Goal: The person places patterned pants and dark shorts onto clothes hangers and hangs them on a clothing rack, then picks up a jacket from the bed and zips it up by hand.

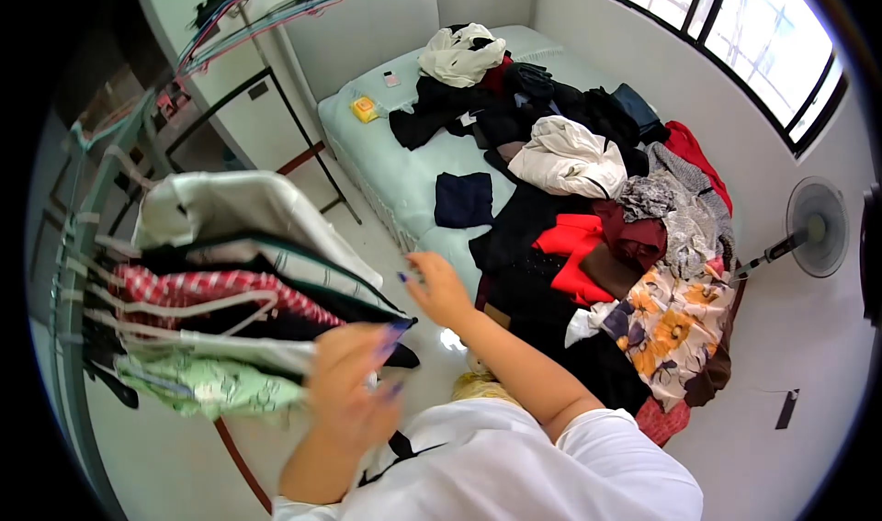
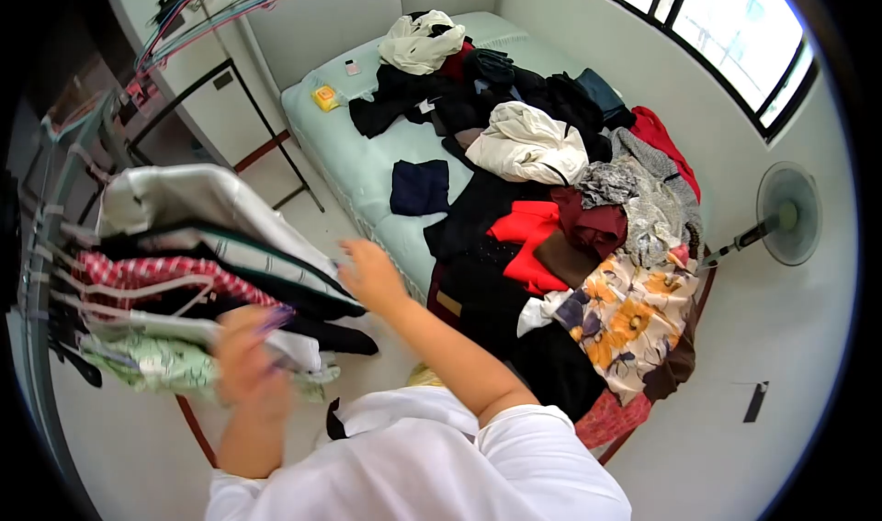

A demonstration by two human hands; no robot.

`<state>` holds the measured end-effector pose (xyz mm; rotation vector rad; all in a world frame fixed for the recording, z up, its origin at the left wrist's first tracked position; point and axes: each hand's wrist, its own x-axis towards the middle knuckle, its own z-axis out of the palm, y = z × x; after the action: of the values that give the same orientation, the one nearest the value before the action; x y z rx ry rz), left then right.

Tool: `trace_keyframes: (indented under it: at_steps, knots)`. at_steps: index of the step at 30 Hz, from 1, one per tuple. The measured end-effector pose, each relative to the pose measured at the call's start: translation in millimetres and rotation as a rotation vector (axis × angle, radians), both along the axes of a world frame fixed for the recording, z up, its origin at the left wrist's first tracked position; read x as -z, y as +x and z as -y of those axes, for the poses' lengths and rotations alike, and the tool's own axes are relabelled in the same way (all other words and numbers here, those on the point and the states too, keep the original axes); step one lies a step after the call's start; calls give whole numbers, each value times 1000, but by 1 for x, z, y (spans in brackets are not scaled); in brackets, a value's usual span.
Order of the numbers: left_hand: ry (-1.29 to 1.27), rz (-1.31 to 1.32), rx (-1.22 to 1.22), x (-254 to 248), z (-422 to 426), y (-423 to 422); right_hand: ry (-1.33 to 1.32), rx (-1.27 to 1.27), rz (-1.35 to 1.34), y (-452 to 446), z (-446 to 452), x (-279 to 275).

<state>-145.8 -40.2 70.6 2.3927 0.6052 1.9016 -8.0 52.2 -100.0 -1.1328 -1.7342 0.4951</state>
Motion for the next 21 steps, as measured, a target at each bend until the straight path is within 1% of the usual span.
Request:
trace_keyframes:
  at_steps: [1, 2, 4, 5, 6, 8, 10, 12, 14, 16, 18, 20, 21]
  knots:
    - [-341, -150, -50, 17, -15, 25, -85, 85, 15, 23, -12, 31]
    - [-439, -278, -76, 51, -36, 43, -172, 168, 23, 46, -19, 65]
    - [-735, -337, -104, 130, -70, 70, -381, 338, 133, 105, -22, 141]
    - [-768, -394, -119, 169, -83, 70, -642, 340, 151, 132, -15, 147]
    - [-800, -446, -133, 201, -94, 70, -621, 433, 173, 155, -2, 186]
    - [-997, -482, -115, 237, -107, 76, -784, 505, 258, 199, 15, 219]
    - [-1059, -520, -99, 266, -122, 79, -840, 534, 302, 229, 21, 231]
    - [-1363, -402, -159, 297, -131, 85, -846, 540, 334, 249, 16, 241]
    - [-1390, -381, -199, 337, -136, 89, -720, 482, 336, 265, 2, 249]
    - [-1597, -190, -258, 361, -140, 97, -718, 444, 332, 270, -21, 250]
    - [-1616, -205, -301, 388, -141, 105, -615, 363, 402, 273, -47, 250]
    - [-1663, -139, -300, 420, -137, 109, -664, 302, 436, 275, -71, 257]
    - [-1681, -112, -300, 427, -137, 115, -580, 309, 558, 275, -83, 253]
